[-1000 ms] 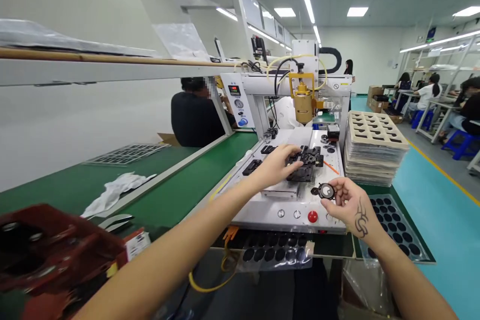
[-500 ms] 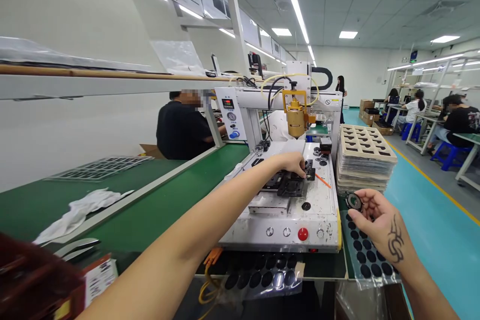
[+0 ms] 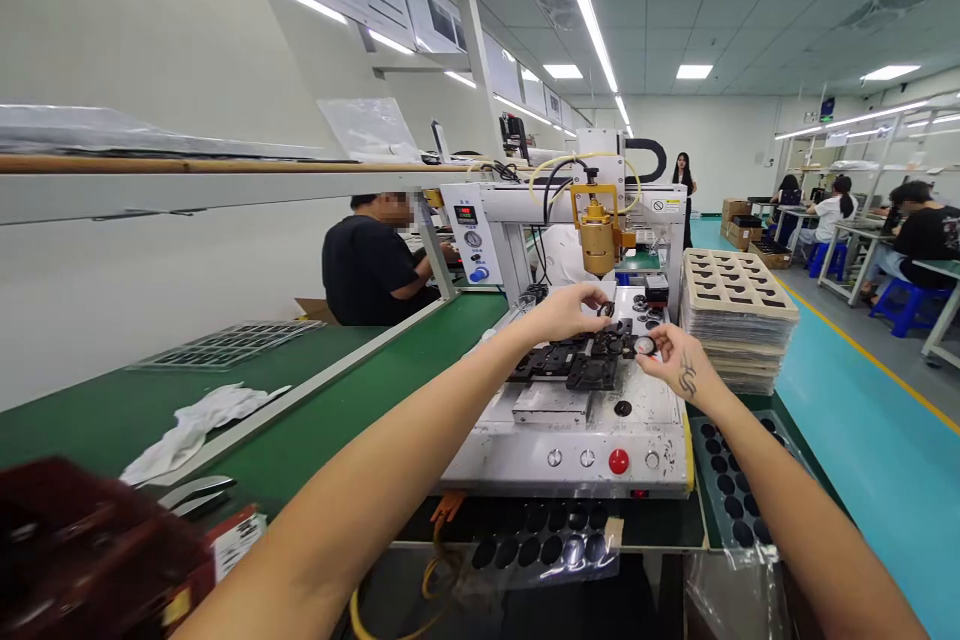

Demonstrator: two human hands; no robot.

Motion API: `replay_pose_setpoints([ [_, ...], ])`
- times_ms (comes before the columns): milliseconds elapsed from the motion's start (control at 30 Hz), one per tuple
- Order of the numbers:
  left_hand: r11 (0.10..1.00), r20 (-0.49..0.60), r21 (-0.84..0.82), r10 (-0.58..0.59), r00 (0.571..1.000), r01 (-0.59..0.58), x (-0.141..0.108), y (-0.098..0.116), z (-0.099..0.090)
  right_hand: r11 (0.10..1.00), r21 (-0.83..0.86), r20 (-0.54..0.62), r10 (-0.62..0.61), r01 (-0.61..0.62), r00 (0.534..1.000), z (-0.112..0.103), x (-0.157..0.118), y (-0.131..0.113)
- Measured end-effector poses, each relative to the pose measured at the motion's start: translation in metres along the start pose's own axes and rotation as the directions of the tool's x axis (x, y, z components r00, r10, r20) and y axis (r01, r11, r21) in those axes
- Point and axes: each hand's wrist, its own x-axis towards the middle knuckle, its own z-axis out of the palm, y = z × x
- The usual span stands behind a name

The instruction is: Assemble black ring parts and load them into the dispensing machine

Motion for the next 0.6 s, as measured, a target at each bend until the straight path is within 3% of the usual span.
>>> replay_pose_setpoints([
  [133, 0.993, -0.086, -0.104, 0.039, 0.996, -0.048, -0.037, 0.013, -0.02, 0.997, -0.073, 0.164, 0.02, -0.008, 0.986, 0.023, 0.057, 0.006],
  [233, 0.987, -0.122, -0.145, 0.05, 0.991, -0.068, -0.073, 0.016, -0.032, 0.992, -0.129, 0.289, 0.034, 0.003, 0.957, 0.03, 0.081, 0.013],
  [400, 0.979, -0.148, -0.198, 0.011, 0.989, -0.041, -0.125, 0.014, -0.047, 0.982, -0.175, 0.417, 0.009, 0.07, 0.909, 0.025, 0.093, 0.021],
  [600, 0.979, -0.168, -0.202, -0.036, 0.985, 0.002, -0.168, 0.012, -0.051, 0.967, -0.211, 0.435, -0.04, 0.145, 0.9, 0.026, 0.091, 0.021],
])
